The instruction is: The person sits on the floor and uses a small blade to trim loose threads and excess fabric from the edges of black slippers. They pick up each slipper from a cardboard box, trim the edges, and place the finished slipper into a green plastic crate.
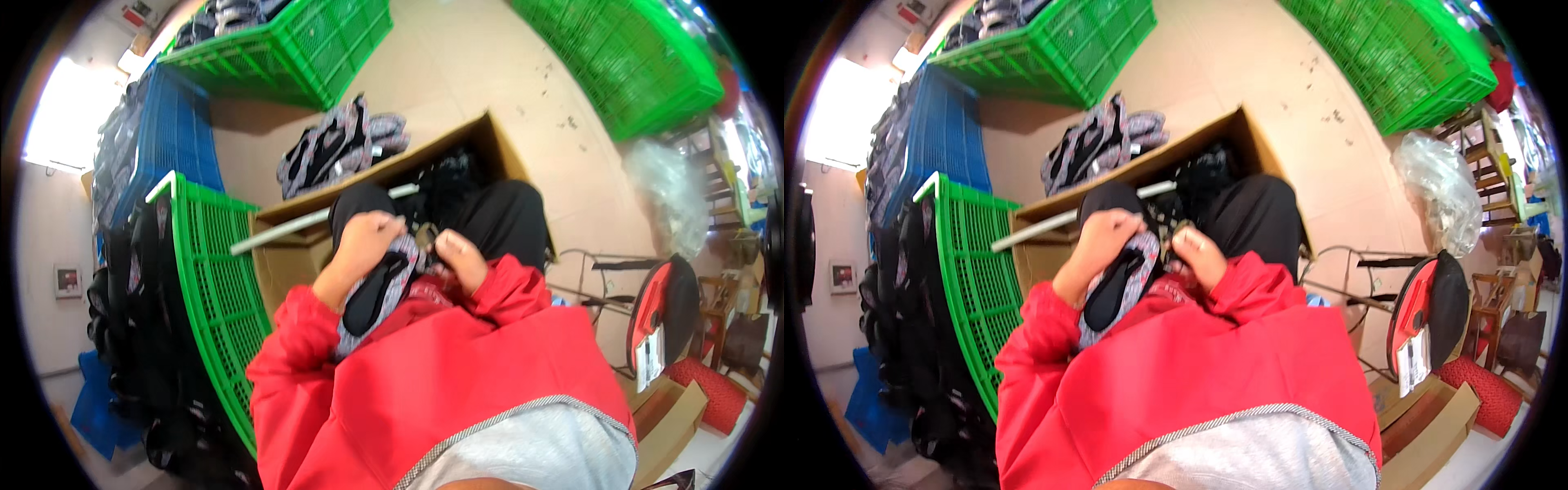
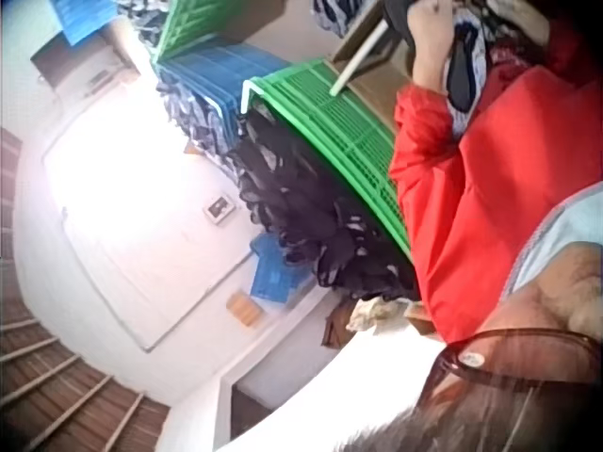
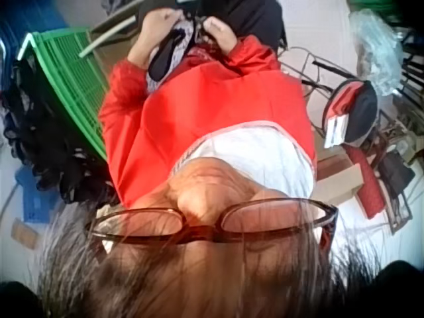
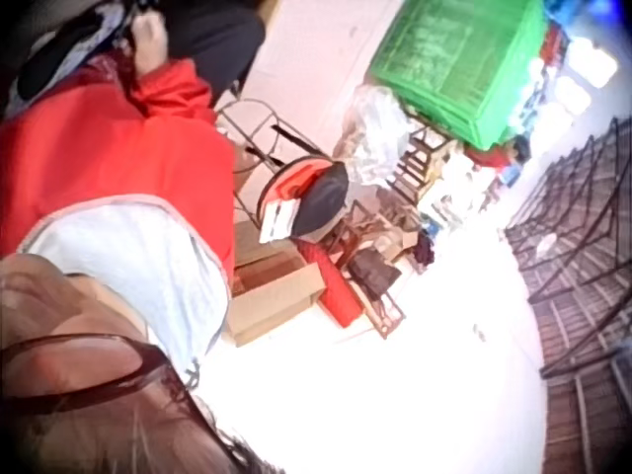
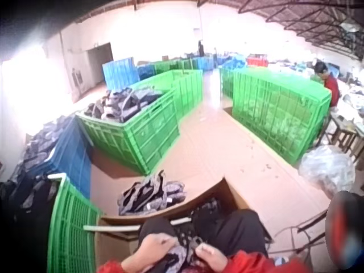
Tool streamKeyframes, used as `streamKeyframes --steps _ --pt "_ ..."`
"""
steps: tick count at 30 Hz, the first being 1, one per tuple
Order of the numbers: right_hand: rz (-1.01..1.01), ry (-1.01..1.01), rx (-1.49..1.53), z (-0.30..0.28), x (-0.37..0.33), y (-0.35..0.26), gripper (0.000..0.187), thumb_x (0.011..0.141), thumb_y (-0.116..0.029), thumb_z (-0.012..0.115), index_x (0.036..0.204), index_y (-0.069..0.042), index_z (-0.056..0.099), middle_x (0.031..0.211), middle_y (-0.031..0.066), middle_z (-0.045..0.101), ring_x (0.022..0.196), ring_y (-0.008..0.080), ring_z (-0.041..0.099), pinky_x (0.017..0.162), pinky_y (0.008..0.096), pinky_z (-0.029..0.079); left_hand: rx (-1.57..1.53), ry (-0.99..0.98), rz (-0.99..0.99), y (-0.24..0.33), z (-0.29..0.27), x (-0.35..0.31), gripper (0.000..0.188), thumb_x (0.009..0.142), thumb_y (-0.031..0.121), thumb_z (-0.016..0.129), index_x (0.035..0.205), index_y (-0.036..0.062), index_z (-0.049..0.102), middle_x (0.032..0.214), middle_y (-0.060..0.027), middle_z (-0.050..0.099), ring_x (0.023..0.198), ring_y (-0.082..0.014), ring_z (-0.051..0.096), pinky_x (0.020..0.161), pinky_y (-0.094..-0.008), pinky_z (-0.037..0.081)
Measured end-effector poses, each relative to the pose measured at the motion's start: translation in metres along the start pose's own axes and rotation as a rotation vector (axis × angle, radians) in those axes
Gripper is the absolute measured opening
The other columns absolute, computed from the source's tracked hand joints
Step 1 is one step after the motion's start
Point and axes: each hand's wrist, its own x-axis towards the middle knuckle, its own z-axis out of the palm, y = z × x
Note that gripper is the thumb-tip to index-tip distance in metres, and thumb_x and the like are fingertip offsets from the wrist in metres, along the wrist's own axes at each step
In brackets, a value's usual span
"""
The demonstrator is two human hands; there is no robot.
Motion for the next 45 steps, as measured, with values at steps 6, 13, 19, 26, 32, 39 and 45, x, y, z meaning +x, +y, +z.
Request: streamKeyframes --steps 6,13,19,26,32,39,45 --pt "0.030 -0.136 0.094 0.006 0.002 -0.007 0.027 0.101 -0.037 0.053 0.104 -0.011 0.056 0.070 0.0011 0.055 0.050 0.0043 0.038 0.046 0.0194 0.028 -0.306 0.003 0.093 0.022 -0.025 -0.024 0.035 0.079 -0.011 0.057 0.112 -0.0011 0.063 0.110 -0.0081 0.065 0.103 -0.0166 0.063 0.090 -0.0294 0.051" --pt "0.088 -0.151 0.100 0.011 -0.007 -0.002 0.022 0.102 -0.035 0.052 0.101 -0.012 0.055 0.066 -0.0049 0.044 0.051 0.0042 0.036 0.050 0.0188 0.030 0.239 -0.057 0.597 0.026 -0.017 -0.041 0.032 0.069 -0.008 0.061 0.097 0.0047 0.070 0.102 -0.0098 0.068 0.100 -0.0292 0.063 0.089 -0.0367 0.051" --pt "0.094 -0.154 0.086 0.012 -0.007 -0.002 0.027 0.101 -0.039 0.053 0.101 -0.012 0.055 0.066 -0.0026 0.046 0.049 0.0045 0.034 0.046 0.0194 0.026 0.450 0.008 0.708 0.023 -0.015 -0.042 0.028 0.071 0.003 0.071 0.098 0.0066 0.073 0.102 -0.0074 0.071 0.096 -0.0268 0.066 0.087 -0.0358 0.053" --pt "0.074 -0.089 0.067 0.013 0.000 -0.001 0.026 0.100 -0.039 0.055 0.100 -0.013 0.055 0.065 -0.0026 0.048 0.049 0.0044 0.035 0.045 0.0184 0.027 0.291 0.300 0.591 0.015 0.004 -0.045 0.027 0.072 -0.002 0.066 0.097 0.0051 0.073 0.097 -0.0111 0.072 0.091 -0.0280 0.068 0.083 -0.0363 0.054" --pt "-0.119 -0.060 0.044 0.027 0.016 -0.005 0.023 0.104 -0.029 0.048 0.103 -0.007 0.053 0.085 0.0013 0.054 0.067 0.0083 0.046 0.059 0.0210 0.039 0.050 0.574 0.354 0.007 0.020 -0.039 0.025 0.080 -0.007 0.059 0.101 0.0021 0.071 0.097 -0.0153 0.071 0.092 -0.0296 0.069 0.084 -0.0339 0.053" --pt "-0.363 -0.034 -0.290 0.038 0.000 0.000 0.023 0.101 -0.022 0.056 0.109 -0.001 0.054 0.089 0.0015 0.057 0.078 0.0080 0.056 0.071 0.0236 0.047 -0.064 0.618 0.300 -0.001 0.028 -0.048 0.026 0.078 -0.009 0.061 0.100 0.0002 0.071 0.098 -0.0147 0.072 0.092 -0.0286 0.069 0.084 -0.0331 0.054" --pt "-0.436 0.035 -0.665 0.041 0.002 -0.010 0.027 0.096 -0.024 0.062 0.108 -0.002 0.055 0.092 0.0108 0.065 0.083 0.0220 0.066 0.074 0.0306 0.050 0.074 0.660 0.378 -0.003 0.031 -0.044 0.027 0.075 -0.009 0.063 0.099 0.0017 0.071 0.097 -0.0131 0.072 0.091 -0.0290 0.069 0.082 -0.0342 0.054"
